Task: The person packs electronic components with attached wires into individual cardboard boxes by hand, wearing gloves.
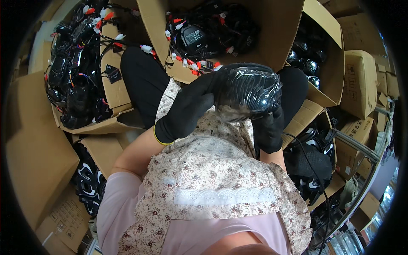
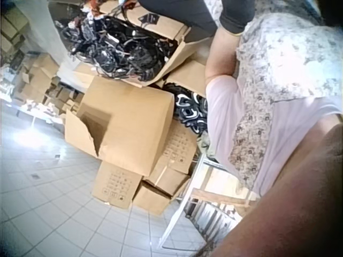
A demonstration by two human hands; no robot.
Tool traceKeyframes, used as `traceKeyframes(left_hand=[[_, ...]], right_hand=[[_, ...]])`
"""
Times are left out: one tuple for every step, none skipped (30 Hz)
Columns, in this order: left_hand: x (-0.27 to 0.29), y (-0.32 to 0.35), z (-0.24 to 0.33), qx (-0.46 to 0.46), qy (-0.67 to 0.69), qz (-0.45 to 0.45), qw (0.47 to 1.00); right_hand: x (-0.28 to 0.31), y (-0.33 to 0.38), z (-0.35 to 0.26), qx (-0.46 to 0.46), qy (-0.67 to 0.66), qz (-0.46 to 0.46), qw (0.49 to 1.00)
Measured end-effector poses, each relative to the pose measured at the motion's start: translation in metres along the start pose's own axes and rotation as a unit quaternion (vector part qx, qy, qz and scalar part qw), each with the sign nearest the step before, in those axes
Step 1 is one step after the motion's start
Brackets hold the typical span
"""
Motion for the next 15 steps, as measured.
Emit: traceKeyframes(left_hand=[[0.000, 0.000, 0.001, 0.011, 0.005, -0.005, 1.000], [-0.001, 0.000, -0.002, 0.011, 0.006, -0.004, 1.000], [-0.002, 0.001, -0.007, 0.014, 0.026, 0.005, 1.000], [-0.003, 0.000, -0.008, 0.016, 0.046, 0.014, 0.999], [-0.003, 0.000, -0.006, 0.017, 0.046, 0.014, 0.999], [-0.002, 0.000, -0.002, 0.027, 0.021, 0.011, 0.999], [-0.001, 0.000, 0.000, 0.037, -0.006, 0.008, 0.999], [-0.003, 0.000, -0.002, 0.038, -0.006, 0.008, 0.999], [-0.006, 0.000, -0.003, -0.008, 0.006, 0.029, 1.000], [-0.008, 0.000, -0.002, -0.054, 0.019, 0.049, 0.997], [-0.010, -0.001, -0.002, -0.055, 0.020, 0.049, 0.997], [-0.010, -0.001, -0.004, 0.000, 0.027, 0.080, 0.996], [-0.010, 0.000, -0.007, 0.056, 0.031, 0.111, 0.992], [-0.011, 0.001, -0.007, 0.056, 0.030, 0.109, 0.992], [-0.010, 0.002, -0.009, 0.072, 0.033, 0.142, 0.987]], right_hand=[[-0.001, 0.001, -0.001, 0.001, -0.016, 0.002, 1.000], [-0.001, 0.001, -0.001, 0.000, -0.015, 0.002, 1.000], [0.000, 0.001, -0.002, 0.000, 0.014, 0.010, 1.000], [0.002, 0.001, -0.004, 0.001, 0.043, 0.019, 0.999], [0.004, 0.002, -0.004, 0.001, 0.044, 0.019, 0.999], [0.006, 0.002, -0.005, 0.002, 0.081, 0.010, 0.997], [0.006, 0.002, -0.006, 0.004, 0.118, 0.001, 0.993], [0.006, 0.002, -0.006, 0.003, 0.118, 0.001, 0.993], [0.005, 0.003, -0.005, 0.006, 0.120, 0.001, 0.993], [0.004, 0.005, -0.006, 0.009, 0.123, 0.002, 0.992], [0.002, 0.007, -0.007, 0.008, 0.123, 0.002, 0.992], [-0.001, 0.010, -0.007, -0.017, 0.124, 0.017, 0.992], [-0.004, 0.012, -0.006, -0.041, 0.123, 0.031, 0.991], [-0.007, 0.012, -0.006, -0.040, 0.122, 0.033, 0.991], [-0.011, 0.012, -0.006, -0.040, 0.128, 0.033, 0.990]])
Point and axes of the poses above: each hand's wrist, its own y-axis away from the middle knuckle, its own x-axis out of the back of the hand, z = x × y, the point moved 4 cm from there along -y, towards the middle knuckle, and after that the axes turned 8 degrees about -z, right-handed, at the moved point
